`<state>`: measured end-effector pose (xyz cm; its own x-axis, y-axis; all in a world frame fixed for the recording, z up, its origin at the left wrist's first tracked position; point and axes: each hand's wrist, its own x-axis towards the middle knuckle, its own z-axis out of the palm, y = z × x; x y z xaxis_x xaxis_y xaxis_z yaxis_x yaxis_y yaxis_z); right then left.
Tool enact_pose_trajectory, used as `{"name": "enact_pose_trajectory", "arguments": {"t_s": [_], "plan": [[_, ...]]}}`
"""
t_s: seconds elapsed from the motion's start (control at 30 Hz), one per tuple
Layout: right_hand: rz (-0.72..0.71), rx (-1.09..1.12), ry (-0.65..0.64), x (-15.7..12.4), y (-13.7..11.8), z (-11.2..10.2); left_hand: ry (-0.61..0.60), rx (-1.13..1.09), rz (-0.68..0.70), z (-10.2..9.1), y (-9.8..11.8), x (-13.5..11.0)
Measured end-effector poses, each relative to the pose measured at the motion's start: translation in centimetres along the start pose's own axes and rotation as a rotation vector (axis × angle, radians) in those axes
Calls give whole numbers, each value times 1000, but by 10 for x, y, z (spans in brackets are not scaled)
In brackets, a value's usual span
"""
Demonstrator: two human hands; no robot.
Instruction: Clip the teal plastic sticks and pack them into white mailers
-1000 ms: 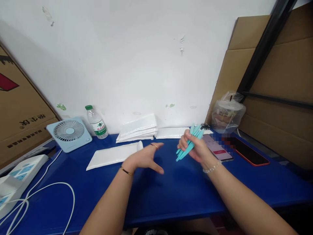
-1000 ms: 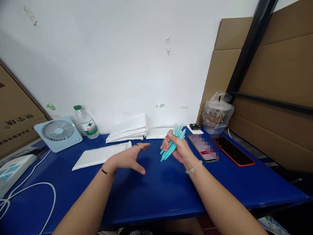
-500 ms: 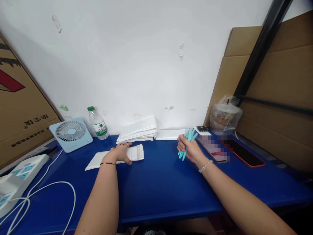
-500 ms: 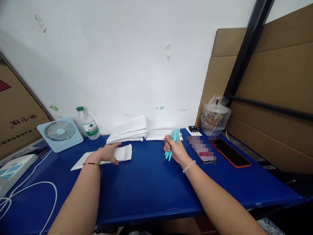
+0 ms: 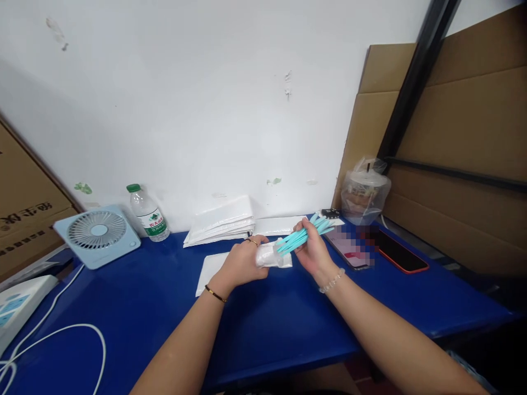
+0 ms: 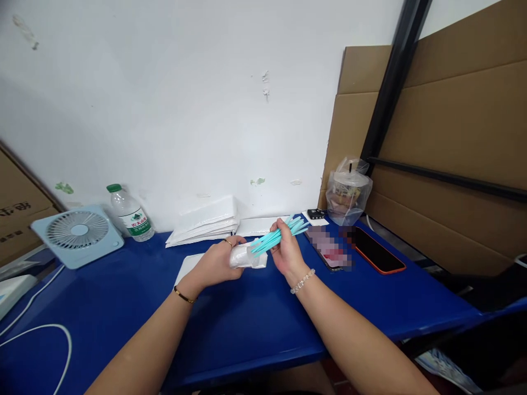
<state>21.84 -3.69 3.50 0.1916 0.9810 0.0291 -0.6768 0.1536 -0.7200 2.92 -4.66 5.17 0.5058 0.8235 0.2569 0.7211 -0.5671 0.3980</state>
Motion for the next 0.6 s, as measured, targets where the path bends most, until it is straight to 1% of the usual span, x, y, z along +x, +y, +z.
{"name": "enact_pose_trajectory", "arguments": {"t_s": [0.13, 0.23, 0.3, 0.37, 0.47, 0.53, 0.57, 0.6], "plan": [[-133, -161, -34, -4, 7, 3, 52, -131, -31, 0, 1, 1], [-161, -237, -88, -10, 13, 8, 87, -216, -53, 0, 1, 1], [-136, -270, -156, -15, 18, 12, 109, -251, -34, 1, 1, 2], [-79, -296, -246, -20, 21, 16, 119, -265, -21, 3, 0, 2], [29, -324, -364, -25, 24, 19, 94, -287, -25, 7, -2, 3], [87, -313, -380, -26, 24, 20, 66, -298, -27, 9, -3, 3], [105, -303, -364, -26, 23, 21, 69, -278, -27, 9, -2, 3], [114, -291, -336, -25, 21, 21, 97, -231, -28, 9, 0, 2]]}}
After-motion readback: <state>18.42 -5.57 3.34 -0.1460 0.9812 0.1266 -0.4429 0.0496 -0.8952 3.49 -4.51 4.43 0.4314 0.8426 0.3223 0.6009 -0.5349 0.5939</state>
